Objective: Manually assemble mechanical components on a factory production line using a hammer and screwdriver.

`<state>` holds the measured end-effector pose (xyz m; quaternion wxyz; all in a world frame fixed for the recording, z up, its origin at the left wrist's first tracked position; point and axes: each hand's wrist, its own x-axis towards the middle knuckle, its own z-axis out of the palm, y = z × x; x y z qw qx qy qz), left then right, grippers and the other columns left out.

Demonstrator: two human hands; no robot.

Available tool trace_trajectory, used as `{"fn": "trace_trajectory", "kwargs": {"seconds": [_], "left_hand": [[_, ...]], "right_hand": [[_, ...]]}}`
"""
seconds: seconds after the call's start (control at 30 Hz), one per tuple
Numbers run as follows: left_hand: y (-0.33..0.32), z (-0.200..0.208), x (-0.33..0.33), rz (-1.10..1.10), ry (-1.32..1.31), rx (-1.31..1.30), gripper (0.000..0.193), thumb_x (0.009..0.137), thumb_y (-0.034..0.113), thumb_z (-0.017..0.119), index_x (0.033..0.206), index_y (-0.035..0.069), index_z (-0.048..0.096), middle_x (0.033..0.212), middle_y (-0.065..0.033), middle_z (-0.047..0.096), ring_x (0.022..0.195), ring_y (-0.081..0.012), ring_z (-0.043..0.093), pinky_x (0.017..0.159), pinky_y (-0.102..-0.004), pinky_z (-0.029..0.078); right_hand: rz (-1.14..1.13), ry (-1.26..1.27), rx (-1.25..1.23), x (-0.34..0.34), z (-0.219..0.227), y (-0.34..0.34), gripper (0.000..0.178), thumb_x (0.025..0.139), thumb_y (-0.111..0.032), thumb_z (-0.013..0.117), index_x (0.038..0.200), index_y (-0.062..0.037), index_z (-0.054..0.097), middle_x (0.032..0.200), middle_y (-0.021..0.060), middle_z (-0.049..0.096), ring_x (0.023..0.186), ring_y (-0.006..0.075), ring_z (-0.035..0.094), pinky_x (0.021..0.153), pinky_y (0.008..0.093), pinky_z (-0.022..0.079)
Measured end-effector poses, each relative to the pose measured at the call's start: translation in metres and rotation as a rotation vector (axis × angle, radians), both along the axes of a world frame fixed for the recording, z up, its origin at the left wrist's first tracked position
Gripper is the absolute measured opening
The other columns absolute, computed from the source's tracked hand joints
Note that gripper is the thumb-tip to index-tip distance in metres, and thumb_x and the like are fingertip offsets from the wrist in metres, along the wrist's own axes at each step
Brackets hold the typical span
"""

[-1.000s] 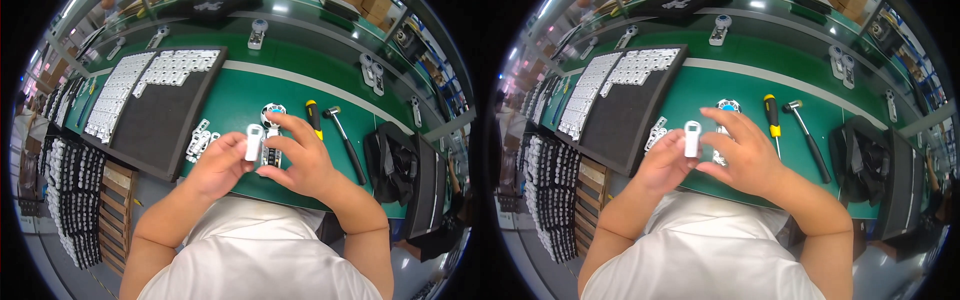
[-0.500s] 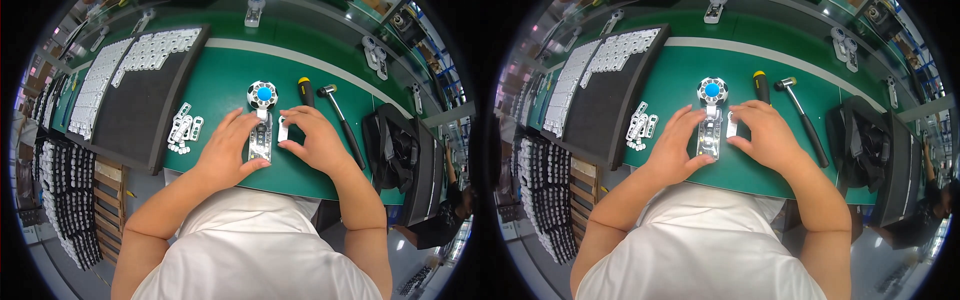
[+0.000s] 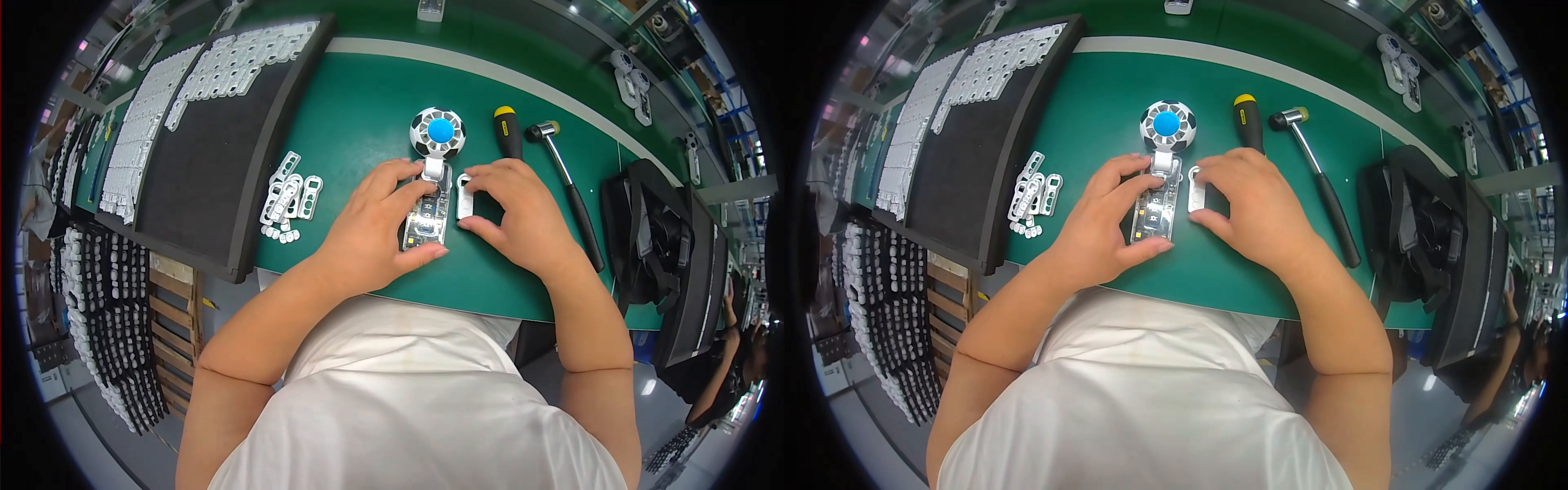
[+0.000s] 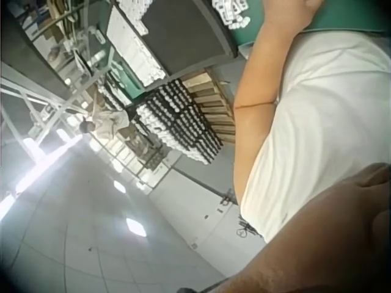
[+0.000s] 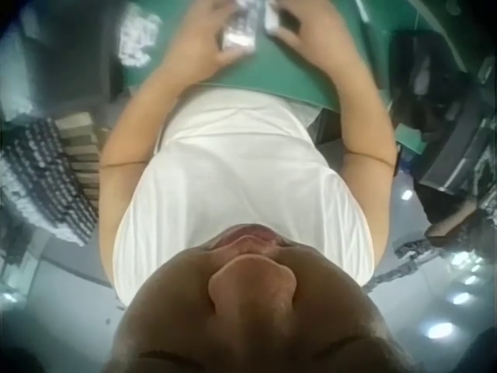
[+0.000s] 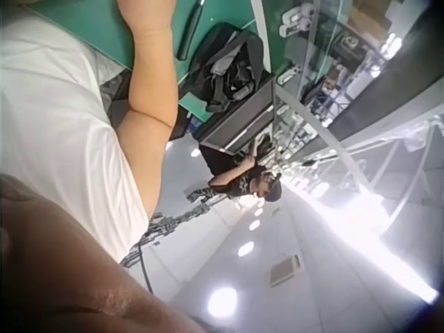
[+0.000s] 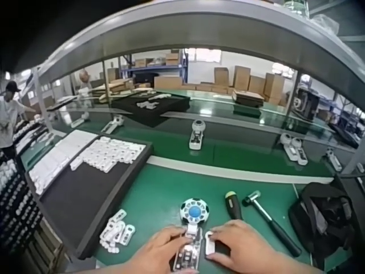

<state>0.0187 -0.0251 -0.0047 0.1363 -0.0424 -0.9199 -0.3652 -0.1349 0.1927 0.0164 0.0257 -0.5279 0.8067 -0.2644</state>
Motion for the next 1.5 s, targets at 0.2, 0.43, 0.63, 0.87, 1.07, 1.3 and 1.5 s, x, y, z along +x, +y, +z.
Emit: {"fn": "trace_trajectory", "kwargs": {"seconds": [0.2,0.43,0.63,0.87,1.07,1.3,1.5], "left_hand": [[0.0,-0.001,0.002,0.011,-0.01,0.03,0.071,0.077,0.03,0.096,0.136,0.002,0.067,0.151,-0.0196,0.054,0.142,-0.0427,0.053,0.118,-0.0508,0.045],[-0.001,-0.001,0.001,-0.02,0.013,0.04,0.086,0.078,0.031,0.097,0.149,0.004,0.056,0.153,-0.0215,0.054,0.145,-0.0433,0.051,0.121,-0.0513,0.043],[-0.001,-0.004,0.004,0.042,-0.012,0.071,0.097,0.078,0.033,0.097,0.156,0.004,0.048,0.156,-0.0229,0.053,0.15,-0.0446,0.047,0.123,-0.0522,0.041],[0.0,-0.001,0.007,0.037,0.0,0.007,0.096,0.078,0.034,0.096,0.156,0.004,0.048,0.157,-0.022,0.053,0.152,-0.0442,0.045,0.125,-0.0525,0.039],[-0.003,0.003,0.024,-0.051,0.143,-0.131,0.069,0.082,0.024,0.092,0.141,0.003,0.064,0.148,-0.0162,0.062,0.142,-0.0409,0.055,0.115,-0.0498,0.05],[0.011,0.0,0.032,-0.098,0.174,-0.191,0.055,0.08,0.009,0.088,0.132,0.003,0.071,0.138,-0.014,0.068,0.129,-0.0403,0.063,0.104,-0.0484,0.056],[0.013,-0.004,0.031,-0.043,0.25,-0.274,0.05,0.078,0.003,0.085,0.127,0.003,0.074,0.132,-0.0128,0.07,0.123,-0.0377,0.066,0.097,-0.0473,0.058]], "right_hand": [[-0.008,0.044,-0.175,0.005,0.008,-0.003,0.046,0.075,-0.016,0.095,0.116,-0.0068,0.076,0.133,0.01,0.075,0.12,0.0356,0.066,0.105,0.0456,0.054],[0.047,0.019,-0.199,0.021,0.004,-0.016,0.047,0.073,-0.02,0.096,0.115,-0.0067,0.079,0.132,0.0091,0.076,0.116,0.0328,0.067,0.1,0.0437,0.056],[0.061,0.053,-0.164,0.03,0.003,-0.026,0.043,0.075,-0.023,0.095,0.112,-0.0062,0.082,0.129,0.0084,0.077,0.113,0.031,0.068,0.097,0.0433,0.057],[0.03,0.136,-0.086,0.037,0.009,-0.027,0.041,0.077,-0.024,0.094,0.111,-0.0059,0.083,0.125,0.0071,0.078,0.111,0.03,0.068,0.098,0.0438,0.056],[0.032,0.162,-0.055,0.036,0.011,-0.025,0.041,0.078,-0.024,0.093,0.114,-0.0067,0.082,0.133,0.0081,0.075,0.117,0.0306,0.066,0.101,0.0459,0.055],[0.085,0.23,-0.059,0.028,0.014,-0.017,0.047,0.081,-0.024,0.091,0.123,-0.008,0.079,0.144,0.0122,0.067,0.127,0.0349,0.063,0.105,0.0481,0.053],[-0.492,0.318,0.244,-0.032,0.021,0.051,0.046,0.095,-0.023,0.081,0.131,-0.0009,0.064,0.124,0.019,0.07,0.116,0.0418,0.066,0.097,0.0499,0.055]]}}
